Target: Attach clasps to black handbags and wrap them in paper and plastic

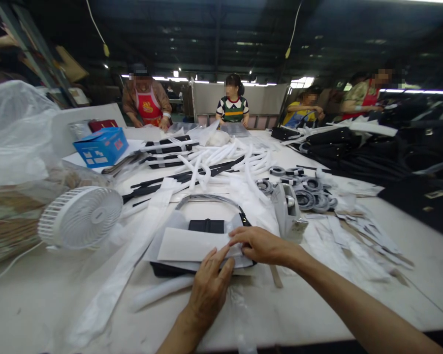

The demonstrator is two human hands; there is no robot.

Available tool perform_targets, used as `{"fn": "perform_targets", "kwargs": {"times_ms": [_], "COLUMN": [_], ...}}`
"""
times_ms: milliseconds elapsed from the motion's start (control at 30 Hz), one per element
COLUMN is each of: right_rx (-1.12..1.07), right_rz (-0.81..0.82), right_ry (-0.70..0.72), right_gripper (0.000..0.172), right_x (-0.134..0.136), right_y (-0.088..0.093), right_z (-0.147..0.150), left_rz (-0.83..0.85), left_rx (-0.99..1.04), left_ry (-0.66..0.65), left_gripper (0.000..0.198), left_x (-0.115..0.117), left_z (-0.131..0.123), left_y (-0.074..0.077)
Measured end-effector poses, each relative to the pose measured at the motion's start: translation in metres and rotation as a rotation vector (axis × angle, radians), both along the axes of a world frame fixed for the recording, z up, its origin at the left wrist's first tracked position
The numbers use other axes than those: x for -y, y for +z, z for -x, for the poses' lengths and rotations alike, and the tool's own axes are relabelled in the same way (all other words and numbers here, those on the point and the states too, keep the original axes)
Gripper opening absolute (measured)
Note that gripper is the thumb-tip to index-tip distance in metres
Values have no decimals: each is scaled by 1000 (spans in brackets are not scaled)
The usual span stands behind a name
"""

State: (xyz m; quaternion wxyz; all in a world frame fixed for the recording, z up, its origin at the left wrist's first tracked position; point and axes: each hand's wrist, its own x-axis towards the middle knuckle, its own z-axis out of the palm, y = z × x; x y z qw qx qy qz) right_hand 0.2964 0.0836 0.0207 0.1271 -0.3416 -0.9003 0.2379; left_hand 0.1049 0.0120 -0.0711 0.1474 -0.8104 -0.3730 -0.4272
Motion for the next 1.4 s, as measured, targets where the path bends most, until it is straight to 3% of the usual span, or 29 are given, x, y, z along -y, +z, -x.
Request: {"fn": "perform_targets", "kwargs": {"times_ms": [333, 433, 533, 633, 767, 933, 1033, 1133, 1267, 1400], "right_rx": [114, 167, 282, 339, 241, 16, -230, -435, -640, -693], "right_rz": [115, 52, -78, -226, -377, -427, -353, -101, 189, 291], "right_ry": [151, 161, 157, 154, 137, 18, -112, -300, -504, -605], "right_gripper": [61, 52, 29, 13, 13, 15, 17, 20, 21, 15], "right_x": [-2, 1, 9, 17, 22, 22, 15, -5, -55, -112], "right_y": [14, 18, 18, 11, -9, -21, -14, -4, 5, 3], "right_z": [1, 7, 13, 16, 13, 10, 12, 19, 35, 52], "left_rz": [-39, -93, -126, -124, -148, -49, 31, 8, -33, -50], "left_rx": [-75, -78, -81, -107, -107, -37, 8, -30, -62, -67], "left_ry": [62, 63, 53, 59, 88, 90, 89, 31, -20, -39], "left_gripper": [40, 39, 38, 36, 36, 37, 36, 32, 31, 36], "left_x": [-2, -5, -7, -9, -11, -2, 2, 1, -2, -3], "left_z": [4, 5, 6, 8, 8, 4, 1, 1, 2, 4], "left_y": [-7, -8, -12, -19, -22, -11, -4, 0, 3, 3]}}
